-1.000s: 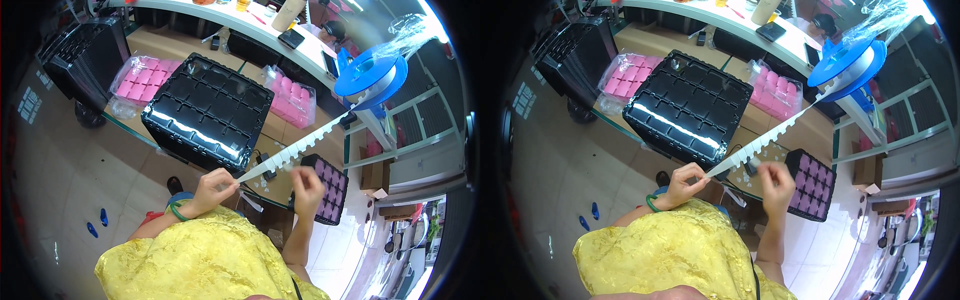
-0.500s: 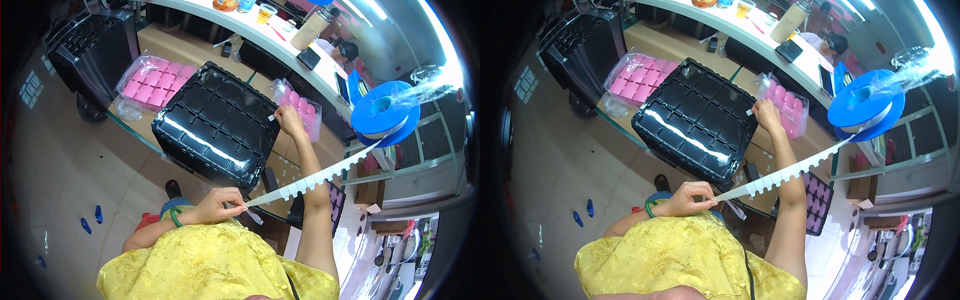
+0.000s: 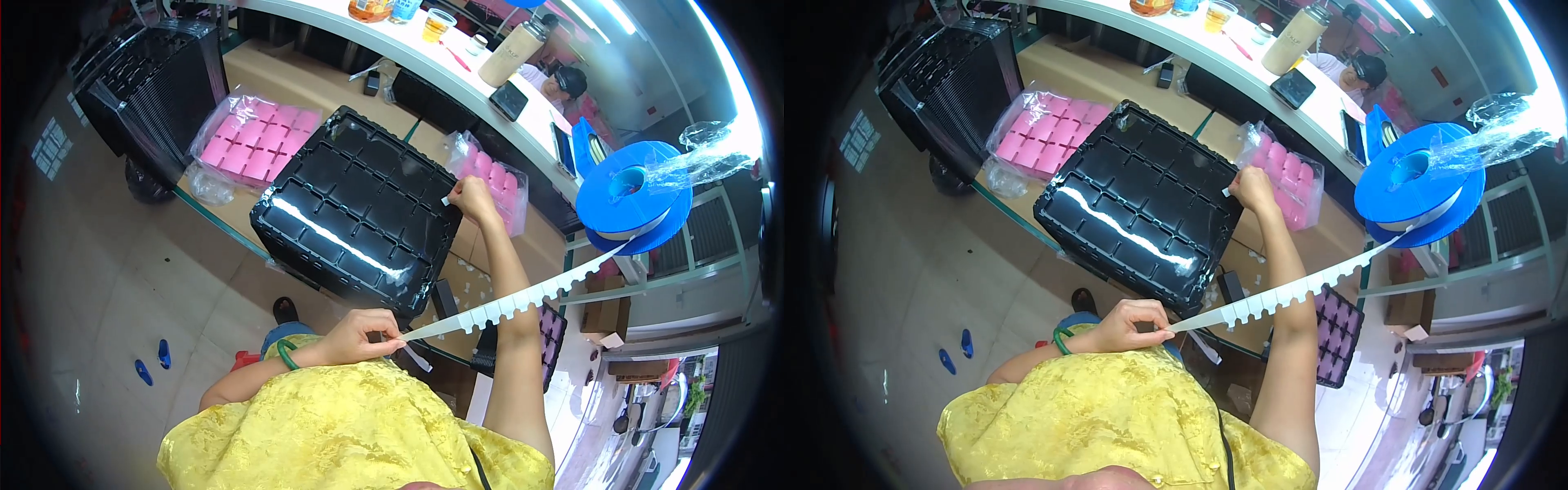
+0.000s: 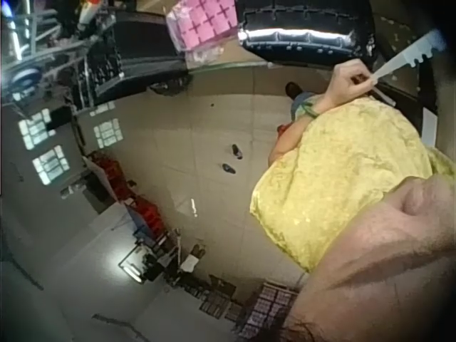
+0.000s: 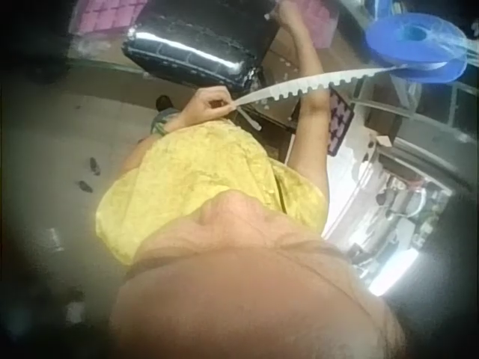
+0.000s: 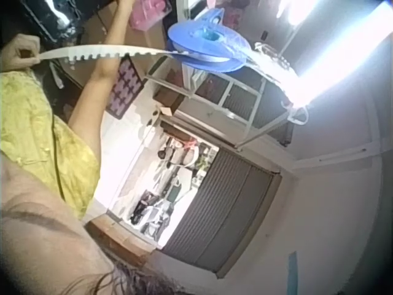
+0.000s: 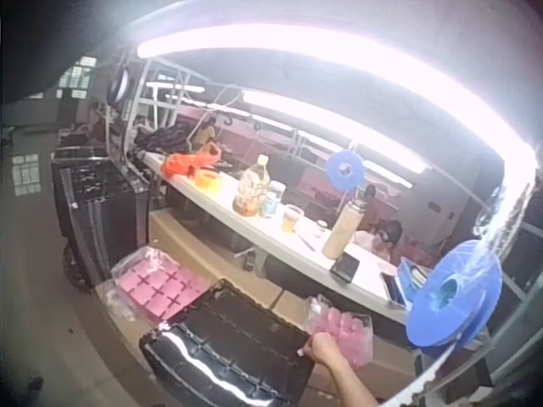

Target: The person places pink foam pads into the slots of a black plastic tray, then applies adhesive strips to them by hand.

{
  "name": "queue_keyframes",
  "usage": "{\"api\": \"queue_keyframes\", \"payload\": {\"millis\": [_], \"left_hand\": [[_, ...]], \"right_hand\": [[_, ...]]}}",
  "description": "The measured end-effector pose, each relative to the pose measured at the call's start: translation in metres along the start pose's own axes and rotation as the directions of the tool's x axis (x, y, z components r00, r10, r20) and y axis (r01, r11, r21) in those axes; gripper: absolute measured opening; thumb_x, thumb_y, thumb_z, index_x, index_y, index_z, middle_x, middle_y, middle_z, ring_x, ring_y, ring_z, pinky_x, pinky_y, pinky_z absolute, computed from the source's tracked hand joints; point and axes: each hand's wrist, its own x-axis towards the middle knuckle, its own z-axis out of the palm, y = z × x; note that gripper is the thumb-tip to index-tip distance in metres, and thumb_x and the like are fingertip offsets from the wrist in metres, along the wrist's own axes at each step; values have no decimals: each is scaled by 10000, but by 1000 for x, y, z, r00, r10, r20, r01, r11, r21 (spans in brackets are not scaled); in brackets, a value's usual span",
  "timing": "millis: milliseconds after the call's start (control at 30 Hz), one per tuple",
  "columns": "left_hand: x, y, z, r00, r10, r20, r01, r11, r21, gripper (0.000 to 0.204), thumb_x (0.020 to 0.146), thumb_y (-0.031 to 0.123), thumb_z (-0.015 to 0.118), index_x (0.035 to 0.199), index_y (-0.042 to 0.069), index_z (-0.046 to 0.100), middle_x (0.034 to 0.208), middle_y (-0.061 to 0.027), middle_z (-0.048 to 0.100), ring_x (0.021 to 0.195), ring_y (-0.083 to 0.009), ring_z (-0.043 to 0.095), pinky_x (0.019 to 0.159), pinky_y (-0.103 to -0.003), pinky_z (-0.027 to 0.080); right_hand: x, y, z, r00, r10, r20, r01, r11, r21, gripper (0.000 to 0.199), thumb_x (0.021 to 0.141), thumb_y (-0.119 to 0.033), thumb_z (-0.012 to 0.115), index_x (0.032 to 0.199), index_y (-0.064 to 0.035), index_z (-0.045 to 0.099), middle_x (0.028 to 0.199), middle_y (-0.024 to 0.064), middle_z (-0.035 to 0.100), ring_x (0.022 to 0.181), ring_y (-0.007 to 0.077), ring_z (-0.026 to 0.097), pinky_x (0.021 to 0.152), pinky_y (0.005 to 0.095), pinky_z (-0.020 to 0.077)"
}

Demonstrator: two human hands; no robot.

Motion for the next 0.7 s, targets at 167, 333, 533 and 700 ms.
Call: {"api": "queue_keyframes", "payload": {"millis": [167, 333, 533, 700], "left_hand": [[-9, 2, -2, 996, 30, -83, -28, 999, 25, 101, 896, 100, 766, 889, 5, 731, 846, -58, 687, 766, -157, 658, 631, -291, 491], [-2, 3, 5, 996, 61, -67, -60, 998, 30, 101, 893, 98, 765, 878, 5, 730, 833, -60, 683, 751, -153, 653, 604, -286, 477], [-5, 1, 6, 993, 10, -121, -5, 999, 37, 93, 897, 85, 758, 876, -1, 729, 817, -58, 678, 720, -134, 643, 604, -271, 475], [2, 0, 15, 994, 19, -105, -13, 998, 56, 88, 894, 78, 759, 870, -2, 729, 819, -56, 679, 715, -139, 644, 619, -272, 489]], "right_hand": [[-10, -22, 39, 828, -546, -126, 484, 811, -330, 94, 768, -110, 688, 768, -19, 710, 794, 137, 641, 886, 337, 641, 780, 428, 584], [-52, 36, 19, 974, 131, -184, -2, 821, 571, 147, 899, -141, 732, 928, -1, 768, 737, -3, 678, 614, 66, 545, 598, 268, 449], [-154, 14, 4, 961, 266, 76, -200, 477, 856, 140, 909, -167, 753, 911, -29, 782, 759, -36, 689, 602, 29, 543, 530, 212, 402], [-116, 11, -7, 974, 109, -200, 89, 623, 777, 168, 907, -149, 757, 901, 19, 767, 741, -2, 704, 661, 59, 584, 599, 244, 460]]}}
